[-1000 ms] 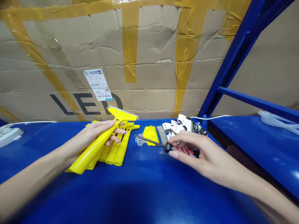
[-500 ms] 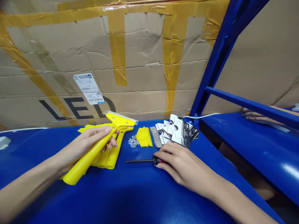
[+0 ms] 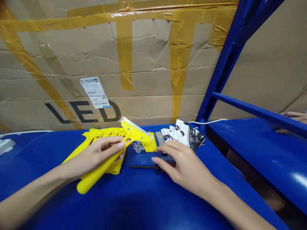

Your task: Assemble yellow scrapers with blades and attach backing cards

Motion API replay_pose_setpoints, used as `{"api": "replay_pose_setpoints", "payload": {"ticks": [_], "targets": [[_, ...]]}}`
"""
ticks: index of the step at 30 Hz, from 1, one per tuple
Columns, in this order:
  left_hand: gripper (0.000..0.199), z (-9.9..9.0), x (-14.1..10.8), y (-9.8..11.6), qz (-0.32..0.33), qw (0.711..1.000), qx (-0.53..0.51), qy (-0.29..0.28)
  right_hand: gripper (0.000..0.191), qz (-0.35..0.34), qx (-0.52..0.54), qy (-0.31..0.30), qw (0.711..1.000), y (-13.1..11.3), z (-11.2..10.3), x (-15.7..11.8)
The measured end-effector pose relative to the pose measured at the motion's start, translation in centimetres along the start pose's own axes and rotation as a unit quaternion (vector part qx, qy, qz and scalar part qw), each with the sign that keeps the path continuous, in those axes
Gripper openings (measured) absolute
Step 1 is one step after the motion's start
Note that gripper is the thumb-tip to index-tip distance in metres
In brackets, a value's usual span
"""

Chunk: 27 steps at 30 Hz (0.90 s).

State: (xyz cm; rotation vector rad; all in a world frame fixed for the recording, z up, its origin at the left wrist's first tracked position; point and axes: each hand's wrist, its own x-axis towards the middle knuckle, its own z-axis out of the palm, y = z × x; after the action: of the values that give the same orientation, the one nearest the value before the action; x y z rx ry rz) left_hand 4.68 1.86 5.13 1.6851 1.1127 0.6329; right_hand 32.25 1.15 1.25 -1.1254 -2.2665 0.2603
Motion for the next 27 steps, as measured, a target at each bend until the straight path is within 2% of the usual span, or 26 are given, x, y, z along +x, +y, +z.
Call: {"api": "replay_pose_setpoints", "payload": {"ticks": [3,6,8,10,13,16,20,24,26,27], "targets": [[0.034,0.0,-0.2,0.2,0.012,1.000,0.004,-0.009,0.030,0.090,0.009,0.085,0.992,-0.4,-0.6,1.4],[0.035,0.2,-0.2,0.7,0.002,1.000,-0.026,-0.016,0.025,0.179,-0.077,0.134,0.972,1.0,-2.0,2.7],[0.034,0.5,0.0,1.2,-0.009,0.998,-0.055,-0.013,0.023,0.228,-0.168,0.110,0.953,2.6,-3.1,3.2],[0.033,0.9,0.4,1.6,-0.025,0.996,-0.087,-0.008,0.035,0.260,-0.223,0.067,0.937,4.3,-3.8,3.3],[0.032,1.5,1.2,1.9,-0.046,0.991,-0.126,0.006,0.051,0.307,-0.199,-0.002,0.931,6.0,-3.9,3.0],[0.030,2.3,1.9,1.9,-0.046,0.988,-0.147,0.017,0.063,0.290,-0.167,-0.029,0.942,6.4,-3.3,2.4],[0.029,3.2,2.4,1.9,-0.048,0.985,-0.166,0.008,0.063,0.278,-0.167,-0.011,0.946,6.1,-3.1,1.5],[0.028,3.5,2.1,2.0,-0.052,0.978,-0.202,0.000,0.058,0.240,-0.253,0.066,0.935,4.7,-4.0,1.0],[0.024,3.5,1.9,1.9,-0.064,0.968,-0.241,0.017,0.054,0.212,-0.280,0.131,0.927,3.3,-4.4,1.0],[0.023,3.3,1.7,1.9,-0.068,0.961,-0.265,0.032,0.051,0.181,-0.256,0.175,0.933,2.6,-4.5,1.0]]}}
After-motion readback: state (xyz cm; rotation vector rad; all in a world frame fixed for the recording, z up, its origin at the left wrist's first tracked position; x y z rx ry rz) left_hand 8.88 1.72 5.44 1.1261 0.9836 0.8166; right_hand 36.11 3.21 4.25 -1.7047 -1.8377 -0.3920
